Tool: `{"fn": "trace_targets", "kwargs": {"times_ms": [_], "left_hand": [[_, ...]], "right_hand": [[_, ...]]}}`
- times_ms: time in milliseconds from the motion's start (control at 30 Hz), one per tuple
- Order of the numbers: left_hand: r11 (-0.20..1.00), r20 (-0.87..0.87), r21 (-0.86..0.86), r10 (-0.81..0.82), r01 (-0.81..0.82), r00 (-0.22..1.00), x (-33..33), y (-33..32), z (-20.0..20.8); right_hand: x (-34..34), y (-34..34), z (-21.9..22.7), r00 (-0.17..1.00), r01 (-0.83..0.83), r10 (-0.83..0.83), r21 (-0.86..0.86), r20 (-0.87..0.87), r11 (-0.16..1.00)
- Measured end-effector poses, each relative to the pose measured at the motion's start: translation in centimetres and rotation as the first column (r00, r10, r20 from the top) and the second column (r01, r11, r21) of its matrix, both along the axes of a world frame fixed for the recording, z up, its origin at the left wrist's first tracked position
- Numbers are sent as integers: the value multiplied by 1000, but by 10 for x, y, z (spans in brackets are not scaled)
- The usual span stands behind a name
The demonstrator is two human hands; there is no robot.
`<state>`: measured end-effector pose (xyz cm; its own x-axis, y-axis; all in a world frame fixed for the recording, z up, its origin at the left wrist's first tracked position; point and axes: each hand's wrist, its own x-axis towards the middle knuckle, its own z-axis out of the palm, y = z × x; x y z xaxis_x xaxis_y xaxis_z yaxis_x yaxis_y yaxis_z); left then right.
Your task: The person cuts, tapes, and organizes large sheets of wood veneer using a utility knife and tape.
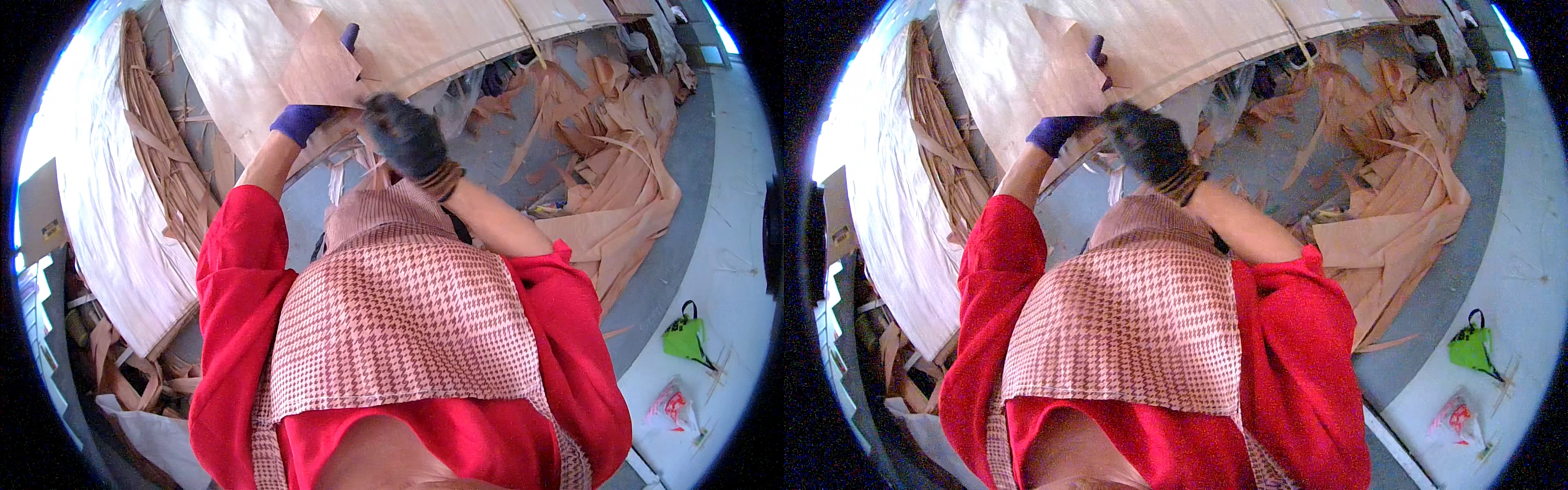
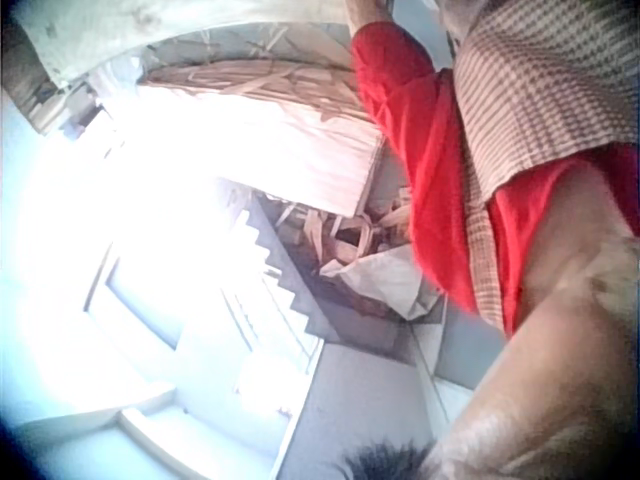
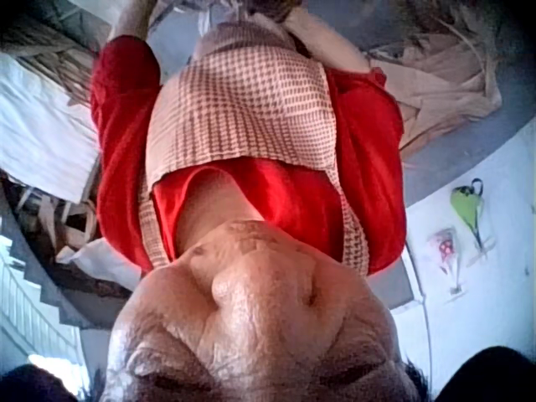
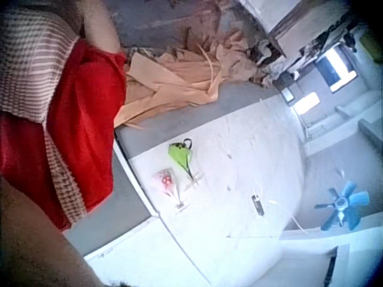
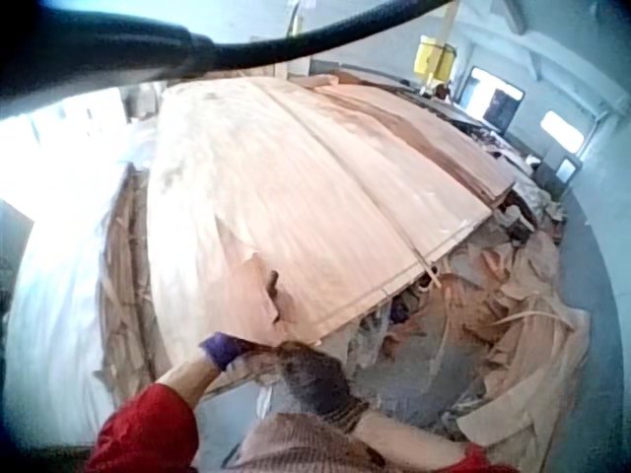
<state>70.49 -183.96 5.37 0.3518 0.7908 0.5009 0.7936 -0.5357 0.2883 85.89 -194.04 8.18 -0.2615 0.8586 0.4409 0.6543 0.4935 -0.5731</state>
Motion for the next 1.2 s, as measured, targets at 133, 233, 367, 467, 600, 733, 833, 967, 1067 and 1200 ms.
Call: {"fn": "trace_targets", "kwargs": {"times_ms": [133, 233, 367, 467, 600, 733, 833, 967, 1067, 1200], "left_hand": [[987, 50, -146, 79, -71, 996, -2, 2, -10], [965, 223, -256, 123, -64, 967, 3, 9, -15], [967, 103, -96, 245, -235, 964, -1, -4, 50], [972, 236, 53, 211, -229, 949, -56, -36, 60], [910, 371, -179, 414, -373, 831, -112, -106, 22], [614, 194, -692, 665, -380, 721, -128, -204, -68], [269, 41, -937, 717, -222, 696, -103, -277, -122], [-61, -37, -998, 732, 11, 681, -37, -306, -153], [-197, -64, -969, 781, 147, 621, 20, -306, -151], [-232, -51, -934, 840, 273, 540, 71, -295, -117]], "right_hand": [[33, 57, 5, 755, 36, -415, -599, -508, 800], [36, 92, -1, 704, -252, -369, -699, -607, 669], [44, 131, -34, 904, -315, 95, -501, -416, 806], [9, 119, 8, 824, -311, -290, -818, -486, 484], [34, 123, -3, 924, -287, -3, -699, -383, 655], [54, 140, -28, 904, -420, 422, -350, -74, 837], [47, 126, 4, 738, -469, -160, -669, -655, 577], [127, 125, 32, 569, -658, -175, -572, -804, 490], [180, 133, -4, 467, -727, -79, -433, -881, 532], [255, 137, 23, 637, -708, -45, -607, -769, 361]]}}
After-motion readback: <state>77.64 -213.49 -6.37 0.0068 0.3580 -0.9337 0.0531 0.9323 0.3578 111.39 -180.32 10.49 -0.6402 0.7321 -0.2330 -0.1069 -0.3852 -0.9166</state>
